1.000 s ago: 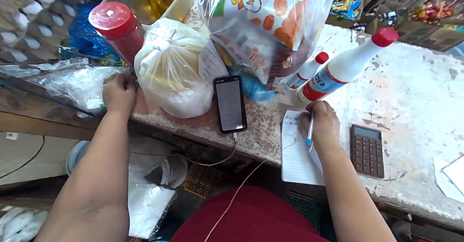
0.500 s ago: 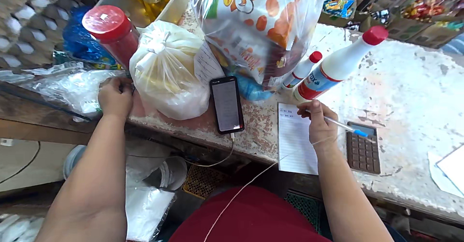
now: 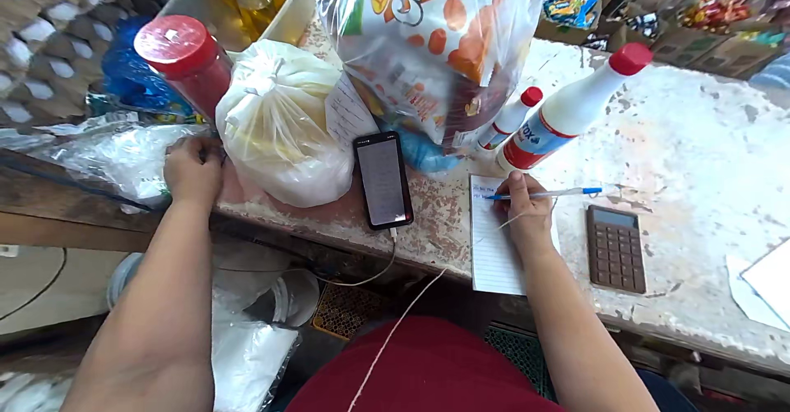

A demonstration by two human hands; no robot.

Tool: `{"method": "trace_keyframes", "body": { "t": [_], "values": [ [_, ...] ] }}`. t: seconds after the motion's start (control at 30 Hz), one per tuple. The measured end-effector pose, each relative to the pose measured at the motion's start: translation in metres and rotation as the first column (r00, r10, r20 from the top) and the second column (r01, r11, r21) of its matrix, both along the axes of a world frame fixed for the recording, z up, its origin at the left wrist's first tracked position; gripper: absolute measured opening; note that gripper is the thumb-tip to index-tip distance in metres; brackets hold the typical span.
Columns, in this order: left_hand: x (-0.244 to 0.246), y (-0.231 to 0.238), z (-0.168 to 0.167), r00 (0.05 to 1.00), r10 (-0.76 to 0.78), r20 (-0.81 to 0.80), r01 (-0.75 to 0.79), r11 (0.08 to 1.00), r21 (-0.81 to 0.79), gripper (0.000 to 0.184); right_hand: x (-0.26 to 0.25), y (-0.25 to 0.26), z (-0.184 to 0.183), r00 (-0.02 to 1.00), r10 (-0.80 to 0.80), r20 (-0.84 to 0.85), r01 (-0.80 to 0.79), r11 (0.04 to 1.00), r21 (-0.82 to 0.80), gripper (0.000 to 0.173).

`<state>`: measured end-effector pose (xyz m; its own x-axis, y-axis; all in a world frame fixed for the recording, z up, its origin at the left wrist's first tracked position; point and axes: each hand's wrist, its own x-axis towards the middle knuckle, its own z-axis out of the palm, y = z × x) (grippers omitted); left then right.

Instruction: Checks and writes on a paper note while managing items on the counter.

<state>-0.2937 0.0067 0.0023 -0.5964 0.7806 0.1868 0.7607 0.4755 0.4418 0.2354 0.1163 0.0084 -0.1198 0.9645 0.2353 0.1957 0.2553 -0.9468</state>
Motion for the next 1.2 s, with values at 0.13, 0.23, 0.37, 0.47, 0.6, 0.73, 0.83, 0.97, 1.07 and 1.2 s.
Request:
{"method": "trace_keyframes", "body": {
  "t": [0.13,0.23,0.37,0.47,0.6,0.73,0.83,0.97,1.07,1.2],
  "values": [
    [-0.001,0.000,-0.001,1.000,0.008,-0.004,-0.008,1.000,-0.005,0.034,0.002,-0.001,-0.002,1.000,-0.001,0.016,0.000,0.999,0.036,0.035],
    [0.001,0.001,0.000,1.000,0.017,-0.018,-0.017,0.999,-0.031,0.035,0.006,0.001,-0.004,0.998,0.036,0.050,-0.039,0.996,0.075,0.025],
    [0.012,0.005,0.006,0.995,0.069,-0.068,-0.075,0.993,-0.089,0.041,0.007,0.002,-0.005,0.997,0.038,0.067,-0.043,0.996,0.082,0.017],
    [0.016,0.010,0.005,0.984,0.119,-0.136,-0.139,0.979,-0.151,0.054,0.007,0.000,-0.002,0.996,-0.008,0.089,0.002,0.998,0.068,0.022],
    [0.012,0.019,0.005,0.971,0.138,-0.194,-0.181,0.957,-0.228,0.061,0.007,-0.001,-0.001,0.982,-0.074,0.173,0.063,0.996,0.071,0.030],
    [0.010,0.017,0.004,0.980,0.075,-0.184,-0.118,0.965,-0.235,0.064,0.006,-0.001,-0.002,0.984,-0.069,0.164,0.060,0.996,0.063,0.025],
    [-0.004,0.019,-0.006,0.980,0.048,-0.195,-0.102,0.956,-0.274,0.065,0.006,0.001,0.001,0.989,-0.059,0.136,0.056,0.998,0.029,0.026],
    [-0.015,0.022,-0.016,0.983,0.031,-0.179,-0.084,0.950,-0.302,0.071,0.006,0.001,0.002,0.994,-0.025,0.110,0.024,1.000,0.015,0.032],
    [-0.016,0.022,-0.015,0.982,0.016,-0.189,-0.077,0.946,-0.316,0.071,0.004,0.000,0.002,0.992,0.003,0.123,-0.008,0.999,0.038,0.031],
    [-0.012,0.023,-0.009,0.984,0.031,-0.175,-0.085,0.947,-0.309,0.072,0.004,0.002,0.000,0.989,-0.002,0.149,-0.005,0.999,0.041,0.031]
  ]
}}
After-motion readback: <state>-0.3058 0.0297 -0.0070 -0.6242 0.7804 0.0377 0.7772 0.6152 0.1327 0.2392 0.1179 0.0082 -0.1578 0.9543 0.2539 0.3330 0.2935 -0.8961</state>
